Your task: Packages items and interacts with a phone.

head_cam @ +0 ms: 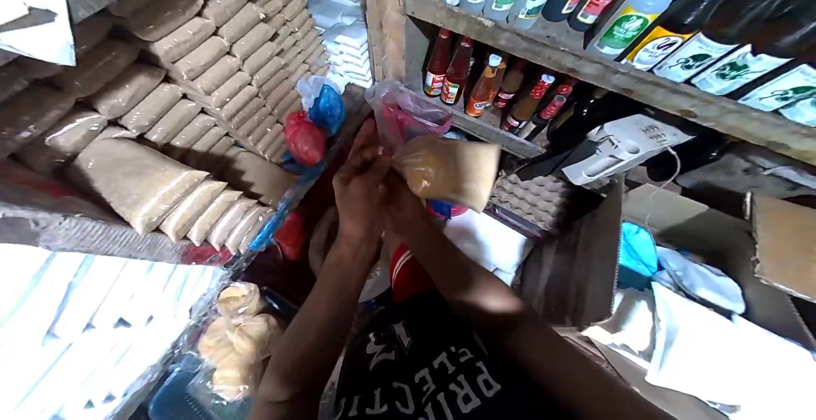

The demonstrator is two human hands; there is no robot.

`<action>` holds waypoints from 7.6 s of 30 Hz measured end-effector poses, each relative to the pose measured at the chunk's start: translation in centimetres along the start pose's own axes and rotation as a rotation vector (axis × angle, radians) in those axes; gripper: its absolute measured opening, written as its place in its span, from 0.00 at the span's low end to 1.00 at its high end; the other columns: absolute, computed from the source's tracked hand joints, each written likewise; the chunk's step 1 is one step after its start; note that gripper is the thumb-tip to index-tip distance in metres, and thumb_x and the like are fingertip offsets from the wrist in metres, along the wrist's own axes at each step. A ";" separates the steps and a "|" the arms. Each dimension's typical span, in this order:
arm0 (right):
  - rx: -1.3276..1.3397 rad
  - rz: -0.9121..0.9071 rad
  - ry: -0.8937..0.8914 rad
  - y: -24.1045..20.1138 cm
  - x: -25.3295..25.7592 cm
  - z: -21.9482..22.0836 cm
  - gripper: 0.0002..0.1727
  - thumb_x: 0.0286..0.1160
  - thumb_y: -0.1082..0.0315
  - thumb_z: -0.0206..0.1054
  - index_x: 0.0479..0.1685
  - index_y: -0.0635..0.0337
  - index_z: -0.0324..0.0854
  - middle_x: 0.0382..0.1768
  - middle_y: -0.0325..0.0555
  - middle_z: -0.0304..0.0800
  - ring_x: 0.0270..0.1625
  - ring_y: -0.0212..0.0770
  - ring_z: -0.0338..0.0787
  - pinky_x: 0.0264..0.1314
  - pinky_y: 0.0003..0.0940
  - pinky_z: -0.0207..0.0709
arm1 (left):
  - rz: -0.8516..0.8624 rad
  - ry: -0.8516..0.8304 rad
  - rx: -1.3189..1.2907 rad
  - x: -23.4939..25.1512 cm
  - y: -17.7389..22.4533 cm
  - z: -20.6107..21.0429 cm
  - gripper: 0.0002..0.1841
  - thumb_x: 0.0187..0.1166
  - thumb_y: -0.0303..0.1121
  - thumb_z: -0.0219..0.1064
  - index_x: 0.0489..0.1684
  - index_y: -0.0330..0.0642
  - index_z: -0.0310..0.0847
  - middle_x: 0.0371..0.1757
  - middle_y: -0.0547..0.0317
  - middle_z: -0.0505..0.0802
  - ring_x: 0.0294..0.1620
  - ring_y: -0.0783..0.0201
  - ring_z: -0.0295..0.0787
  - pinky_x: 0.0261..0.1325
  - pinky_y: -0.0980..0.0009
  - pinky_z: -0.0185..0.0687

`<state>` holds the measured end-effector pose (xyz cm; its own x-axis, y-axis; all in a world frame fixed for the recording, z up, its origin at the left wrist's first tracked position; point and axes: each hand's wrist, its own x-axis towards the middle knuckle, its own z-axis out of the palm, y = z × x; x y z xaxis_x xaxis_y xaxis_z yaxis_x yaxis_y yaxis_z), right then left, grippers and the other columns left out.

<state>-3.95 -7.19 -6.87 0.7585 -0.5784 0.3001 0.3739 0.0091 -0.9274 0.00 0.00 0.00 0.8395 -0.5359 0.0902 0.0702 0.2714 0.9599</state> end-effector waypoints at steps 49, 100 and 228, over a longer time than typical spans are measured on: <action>-0.425 0.174 -0.176 7.1 -1.0 -12.2 0.13 0.73 0.65 0.74 0.54 0.56 0.89 0.77 0.46 0.81 0.69 0.41 0.87 0.64 0.39 0.88 | 0.237 -0.550 0.582 3.7 -14.1 -5.6 0.12 0.84 0.35 0.65 0.50 0.34 0.87 0.61 0.45 0.88 0.63 0.56 0.85 0.70 0.57 0.82; -0.975 -0.559 -0.357 5.9 -0.4 -9.7 0.13 0.81 0.61 0.58 0.42 0.52 0.88 0.59 0.46 0.88 0.72 0.51 0.81 0.77 0.55 0.72 | 0.242 -0.339 0.597 0.1 -14.0 -7.3 0.08 0.79 0.32 0.70 0.43 0.37 0.93 0.52 0.52 0.95 0.57 0.64 0.91 0.67 0.63 0.85; -0.135 0.197 -0.718 -6.3 3.9 9.8 0.36 0.79 0.55 0.72 0.88 0.35 0.63 0.74 0.43 0.82 0.66 0.46 0.89 0.62 0.49 0.89 | -0.111 0.446 -0.188 -6.8 5.6 -14.8 0.28 0.73 0.53 0.76 0.63 0.43 0.83 0.47 0.47 0.95 0.42 0.55 0.95 0.45 0.54 0.93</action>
<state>1.90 -1.53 2.38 0.9831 0.0971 0.1549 0.1619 -0.0689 -0.9844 2.67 17.03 0.82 0.9674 -0.1867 -0.1713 0.2335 0.3941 0.8889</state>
